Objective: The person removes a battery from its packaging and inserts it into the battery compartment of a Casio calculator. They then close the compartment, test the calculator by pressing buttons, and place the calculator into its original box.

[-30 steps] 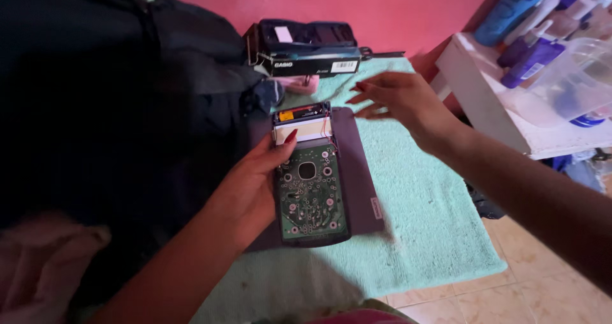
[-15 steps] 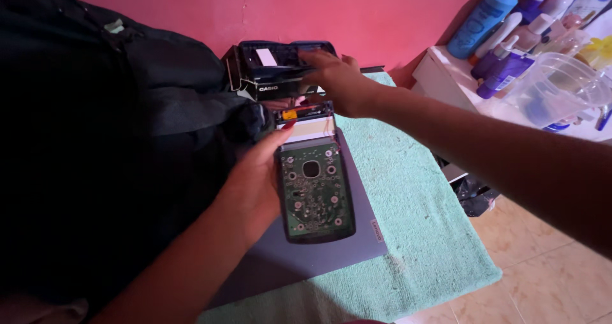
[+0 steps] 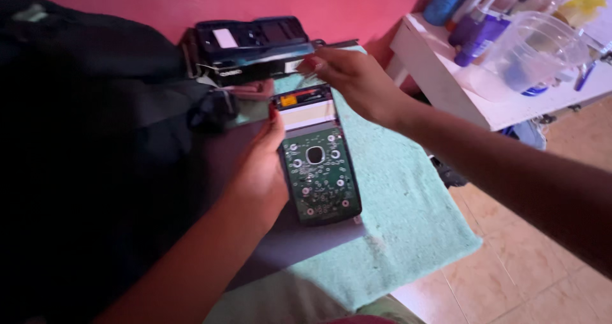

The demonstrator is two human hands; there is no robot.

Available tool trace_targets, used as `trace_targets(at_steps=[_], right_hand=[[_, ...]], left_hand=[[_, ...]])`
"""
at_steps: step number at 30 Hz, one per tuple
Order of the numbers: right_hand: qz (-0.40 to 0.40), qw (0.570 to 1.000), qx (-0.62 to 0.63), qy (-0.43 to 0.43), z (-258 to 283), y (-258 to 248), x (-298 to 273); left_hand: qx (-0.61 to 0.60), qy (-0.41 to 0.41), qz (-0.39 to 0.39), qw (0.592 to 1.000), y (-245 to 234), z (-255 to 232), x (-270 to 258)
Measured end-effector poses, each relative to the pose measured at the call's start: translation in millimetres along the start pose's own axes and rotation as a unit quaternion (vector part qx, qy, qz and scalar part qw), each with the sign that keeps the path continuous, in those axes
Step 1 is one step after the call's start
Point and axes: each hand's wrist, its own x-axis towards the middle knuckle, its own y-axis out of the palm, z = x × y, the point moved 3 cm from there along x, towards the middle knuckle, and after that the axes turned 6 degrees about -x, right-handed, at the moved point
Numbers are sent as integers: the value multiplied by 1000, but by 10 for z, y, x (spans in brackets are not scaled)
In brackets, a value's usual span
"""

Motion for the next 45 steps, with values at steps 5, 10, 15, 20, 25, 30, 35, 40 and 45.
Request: trace_targets(at_steps=[5, 10, 15, 20, 25, 30, 35, 40, 45], right_hand=[[31, 907, 339, 247, -150, -285, -774], [76, 941, 188, 270, -507, -546, -1119], [58, 912, 270, 304, -1097, -642, -1229], [87, 918, 156, 354, -1502, -514, -1221], [93, 922, -70, 370, -1464, -499, -1109], [111, 907, -346, 212, -1304, -607, -792], [62, 930, -307, 190, -963, -663, -501], [-25, 949, -297, 105, -324, -750, -341], [-168, 933, -222, -228, 503, -870, -387]], left_hand=[[-7, 17, -100, 995, -30, 551, 421], [116, 50, -79, 989, -238, 907, 866], [654, 283, -68, 698, -133, 177, 981], [856, 362, -34, 369, 246, -795, 899], [893, 347, 18, 287, 210, -1073, 1169], [868, 338, 6, 365, -57, -1123, 1216], [858, 370, -4, 357, -79, -1227, 1176], [827, 448, 7, 339, 232, -1280, 981], [814, 502, 117, 269, 750, -1113, 715]])
